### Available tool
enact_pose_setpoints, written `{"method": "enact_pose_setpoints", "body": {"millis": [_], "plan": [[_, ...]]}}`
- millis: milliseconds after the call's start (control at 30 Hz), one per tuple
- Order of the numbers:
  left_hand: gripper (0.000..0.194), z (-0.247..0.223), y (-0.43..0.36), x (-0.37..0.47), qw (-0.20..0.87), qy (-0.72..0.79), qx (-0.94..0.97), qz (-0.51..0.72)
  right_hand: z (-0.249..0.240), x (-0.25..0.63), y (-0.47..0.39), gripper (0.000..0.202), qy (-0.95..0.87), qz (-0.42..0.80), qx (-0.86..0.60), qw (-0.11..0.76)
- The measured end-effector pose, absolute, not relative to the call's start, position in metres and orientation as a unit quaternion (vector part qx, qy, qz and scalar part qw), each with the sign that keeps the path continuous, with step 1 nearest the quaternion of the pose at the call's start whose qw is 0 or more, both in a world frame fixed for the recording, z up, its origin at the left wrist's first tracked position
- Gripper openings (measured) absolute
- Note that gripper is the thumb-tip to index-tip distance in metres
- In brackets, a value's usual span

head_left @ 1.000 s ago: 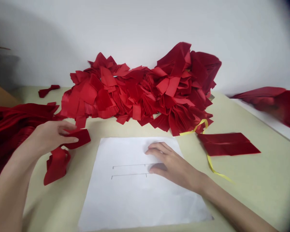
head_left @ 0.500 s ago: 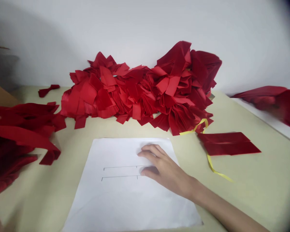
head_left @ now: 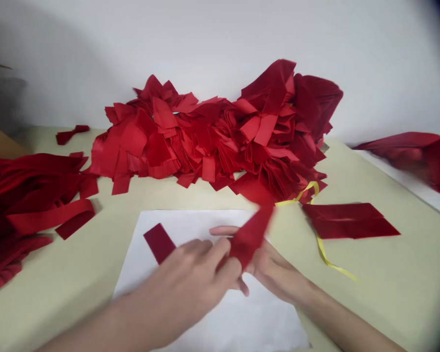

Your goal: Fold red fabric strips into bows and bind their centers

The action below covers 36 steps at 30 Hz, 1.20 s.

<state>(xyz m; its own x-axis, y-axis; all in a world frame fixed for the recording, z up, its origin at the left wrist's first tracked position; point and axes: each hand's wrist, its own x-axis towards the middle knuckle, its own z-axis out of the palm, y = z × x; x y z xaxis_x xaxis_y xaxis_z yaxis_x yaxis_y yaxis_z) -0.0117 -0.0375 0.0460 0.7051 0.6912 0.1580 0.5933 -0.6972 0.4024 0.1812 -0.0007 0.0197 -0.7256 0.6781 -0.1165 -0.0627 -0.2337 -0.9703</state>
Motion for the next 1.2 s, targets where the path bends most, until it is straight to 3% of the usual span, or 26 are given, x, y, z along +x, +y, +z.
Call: {"method": "enact_pose_setpoints", "body": {"millis": [100,233,300,367,500,633,733,867,967,1133,1200], "plan": [[0.011,0.032,-0.036,-0.006,0.174,0.383,0.901,0.105,0.024,0.185,0.003,0.030,-0.559,0.663,-0.421,0.268],[0.008,0.031,-0.020,-0.029,0.369,0.467,0.796,0.110,0.028,0.200,0.017,0.030,-0.548,0.595,-0.495,0.318],[0.004,0.036,-0.008,-0.046,0.399,0.486,0.771,0.103,0.028,0.211,0.025,0.031,-0.542,0.579,-0.499,0.350],[0.013,0.040,0.002,-0.062,0.442,0.487,0.750,0.071,0.029,0.224,0.033,0.032,-0.545,0.553,-0.514,0.364],[0.009,0.046,0.015,-0.086,0.485,0.494,0.712,0.115,0.031,0.241,0.043,0.033,-0.545,0.509,-0.552,0.372],[0.024,0.041,0.022,-0.105,0.562,0.518,0.629,0.142,0.037,0.252,0.053,0.025,-0.460,0.479,-0.580,0.472],[0.020,0.035,0.028,-0.122,0.551,0.561,0.607,0.113,0.042,0.265,0.063,0.027,-0.437,0.451,-0.581,0.518],[0.020,0.034,0.035,-0.140,0.482,0.611,0.623,0.079,0.047,0.284,0.074,0.028,-0.479,0.365,-0.662,0.446],[0.020,0.033,0.036,-0.134,0.457,0.631,0.610,0.144,0.050,0.285,0.074,0.030,-0.475,0.246,-0.742,0.404],[0.018,0.020,0.020,-0.072,0.581,0.564,0.525,0.263,0.044,0.242,0.048,0.032,-0.579,0.146,-0.651,0.468],[0.018,0.012,0.008,-0.043,0.626,0.524,0.507,0.276,0.036,0.216,0.030,0.025,-0.682,0.168,-0.584,0.407]]}}
